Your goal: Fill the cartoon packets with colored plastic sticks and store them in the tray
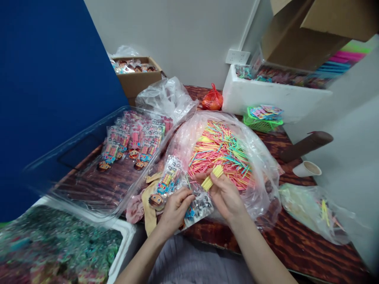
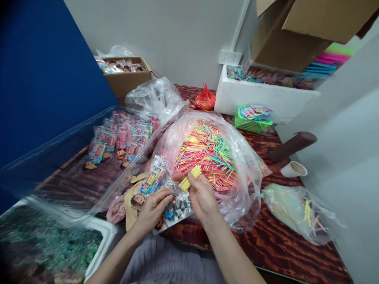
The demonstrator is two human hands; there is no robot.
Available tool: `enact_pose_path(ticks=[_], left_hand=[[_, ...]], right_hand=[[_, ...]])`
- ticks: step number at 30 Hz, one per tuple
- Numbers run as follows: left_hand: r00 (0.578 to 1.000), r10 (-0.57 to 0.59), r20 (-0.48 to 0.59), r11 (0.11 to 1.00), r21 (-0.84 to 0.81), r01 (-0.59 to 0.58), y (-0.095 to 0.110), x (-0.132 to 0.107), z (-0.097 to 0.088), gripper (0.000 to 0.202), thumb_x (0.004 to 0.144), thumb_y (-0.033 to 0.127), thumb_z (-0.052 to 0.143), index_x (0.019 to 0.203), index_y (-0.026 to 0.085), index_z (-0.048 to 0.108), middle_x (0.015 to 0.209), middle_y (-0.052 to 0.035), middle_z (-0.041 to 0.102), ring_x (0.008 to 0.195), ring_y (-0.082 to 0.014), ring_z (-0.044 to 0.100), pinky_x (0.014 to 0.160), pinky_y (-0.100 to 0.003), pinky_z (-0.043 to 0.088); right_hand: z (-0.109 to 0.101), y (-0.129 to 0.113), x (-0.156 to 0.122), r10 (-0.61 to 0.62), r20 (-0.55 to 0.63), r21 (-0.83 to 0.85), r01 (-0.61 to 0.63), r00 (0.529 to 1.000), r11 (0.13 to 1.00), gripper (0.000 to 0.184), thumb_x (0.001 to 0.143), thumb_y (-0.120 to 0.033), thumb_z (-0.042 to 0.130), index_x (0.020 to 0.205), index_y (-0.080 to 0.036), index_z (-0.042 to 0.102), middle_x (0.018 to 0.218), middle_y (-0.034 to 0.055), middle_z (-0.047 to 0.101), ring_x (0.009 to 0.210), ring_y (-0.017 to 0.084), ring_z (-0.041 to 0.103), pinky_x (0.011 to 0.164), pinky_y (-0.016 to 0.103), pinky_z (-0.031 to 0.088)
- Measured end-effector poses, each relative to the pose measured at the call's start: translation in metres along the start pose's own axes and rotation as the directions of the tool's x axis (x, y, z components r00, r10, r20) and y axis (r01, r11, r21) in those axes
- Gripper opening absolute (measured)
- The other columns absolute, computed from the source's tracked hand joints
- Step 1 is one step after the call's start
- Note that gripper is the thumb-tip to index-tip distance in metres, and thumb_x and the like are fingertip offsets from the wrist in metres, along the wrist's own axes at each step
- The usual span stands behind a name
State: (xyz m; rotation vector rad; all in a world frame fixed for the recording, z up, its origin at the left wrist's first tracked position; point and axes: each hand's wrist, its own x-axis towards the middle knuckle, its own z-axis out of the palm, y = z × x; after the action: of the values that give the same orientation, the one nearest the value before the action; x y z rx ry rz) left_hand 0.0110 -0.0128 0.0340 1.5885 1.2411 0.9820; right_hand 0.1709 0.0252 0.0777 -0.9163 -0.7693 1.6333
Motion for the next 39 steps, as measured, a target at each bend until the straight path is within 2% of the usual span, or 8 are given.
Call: enact_pose_path(ticks=[8, 12, 16, 22, 26, 31, 34, 39], left_hand=[[0.997, 0.002, -0.073, 0.999, -0.042, -0.005, 0.004, -0.001, 0.001, 0.024, 0.094, 0.031, 0.05, 0.082, 0.018, 0.065, 0.08, -0.0017, 0.06, 0.078, -0.0163, 0.059, 0.073, -0.026, 0.043], [0.994, 0.018, -0.109, 0.997, -0.075, -0.026, 0.002, -0.002, 0.0, 0.02, 0.093, 0.029, 0.052, 0.087, 0.019, 0.068, 0.086, -0.0023, 0.064, 0.084, -0.0165, 0.06, 0.078, -0.026, 0.045], [0.99, 0.004, -0.14, 0.991, -0.133, -0.023, 0.001, -0.001, -0.002, 0.02, 0.091, 0.032, 0.055, 0.095, 0.02, 0.07, 0.094, -0.0039, 0.068, 0.09, -0.0182, 0.062, 0.083, -0.029, 0.048], [0.989, -0.066, -0.134, 0.973, -0.228, 0.034, -0.001, 0.0, -0.003, 0.023, 0.088, 0.034, 0.058, 0.1, 0.02, 0.072, 0.1, -0.0051, 0.072, 0.092, -0.0194, 0.065, 0.085, -0.031, 0.051], [0.962, -0.185, -0.201, 0.945, -0.307, 0.117, -0.008, -0.004, -0.009, 0.026, 0.08, 0.038, 0.066, 0.096, 0.019, 0.074, 0.096, -0.0047, 0.074, 0.091, -0.0209, 0.067, 0.083, -0.031, 0.052], [0.933, -0.301, -0.197, 0.892, -0.405, 0.203, -0.012, -0.003, -0.013, 0.035, 0.073, 0.043, 0.072, 0.096, 0.017, 0.073, 0.093, -0.0051, 0.075, 0.085, -0.0204, 0.068, 0.078, -0.03, 0.054], [0.951, -0.261, -0.168, 0.895, -0.411, 0.173, -0.008, -0.001, -0.01, 0.031, 0.074, 0.041, 0.071, 0.095, 0.018, 0.073, 0.092, -0.004, 0.075, 0.085, -0.0194, 0.067, 0.078, -0.03, 0.054], [0.974, -0.18, -0.139, 0.924, -0.362, 0.119, 0.004, -0.003, -0.007, 0.022, 0.079, 0.034, 0.068, 0.095, 0.02, 0.074, 0.094, -0.0033, 0.074, 0.088, -0.0185, 0.067, 0.08, -0.028, 0.053]], right_hand=[[0.005, 0.002, -0.006, 0.046, 0.026, -0.162, -0.041, 0.999, 0.986, 0.026, 0.078, -0.043, 0.069, 0.087, -0.019, 0.065, 0.1, 0.0092, 0.075, 0.104, 0.028, 0.064, 0.094, 0.045, 0.046], [0.002, 0.003, -0.016, 0.084, 0.131, -0.327, -0.037, 0.988, 0.944, 0.037, 0.085, -0.045, 0.063, 0.115, -0.023, 0.061, 0.119, 0.0076, 0.068, 0.114, 0.025, 0.059, 0.104, 0.043, 0.04], [0.004, 0.001, -0.023, -0.069, 0.102, -0.416, 0.105, 0.992, 0.903, 0.045, 0.09, -0.04, 0.058, 0.132, -0.03, 0.046, 0.13, 0.0065, 0.06, 0.119, 0.022, 0.056, 0.102, 0.04, 0.042], [0.016, 0.007, -0.032, -0.237, 0.188, -0.693, 0.3, 0.953, 0.655, 0.023, 0.093, -0.029, 0.053, 0.114, -0.027, 0.063, 0.116, 0.0056, 0.065, 0.11, 0.023, 0.058, 0.097, 0.037, 0.044], [-0.024, 0.011, -0.033, -0.293, 0.117, -0.717, 0.285, 0.949, 0.637, 0.03, 0.095, -0.027, 0.049, 0.125, -0.027, 0.055, 0.117, 0.0063, 0.064, 0.108, 0.023, 0.059, 0.093, 0.037, 0.047], [-0.117, 0.025, -0.032, -0.266, 0.207, -0.978, 0.208, 0.941, -0.025, 0.019, 0.089, -0.01, 0.047, 0.089, -0.019, 0.064, 0.091, 0.0085, 0.064, 0.09, 0.025, 0.058, 0.08, 0.037, 0.045], [-0.138, 0.032, -0.034, -0.117, 0.345, -0.88, 0.277, 0.931, -0.386, 0.02, 0.087, -0.003, 0.049, 0.087, -0.017, 0.064, 0.091, 0.0099, 0.063, 0.087, 0.024, 0.054, 0.076, 0.035, 0.043], [-0.133, 0.028, -0.037, 0.003, 0.451, -0.719, 0.365, 0.893, -0.592, 0.018, 0.086, -0.003, 0.051, 0.086, -0.017, 0.063, 0.091, 0.0104, 0.063, 0.086, 0.025, 0.053, 0.074, 0.036, 0.04]])
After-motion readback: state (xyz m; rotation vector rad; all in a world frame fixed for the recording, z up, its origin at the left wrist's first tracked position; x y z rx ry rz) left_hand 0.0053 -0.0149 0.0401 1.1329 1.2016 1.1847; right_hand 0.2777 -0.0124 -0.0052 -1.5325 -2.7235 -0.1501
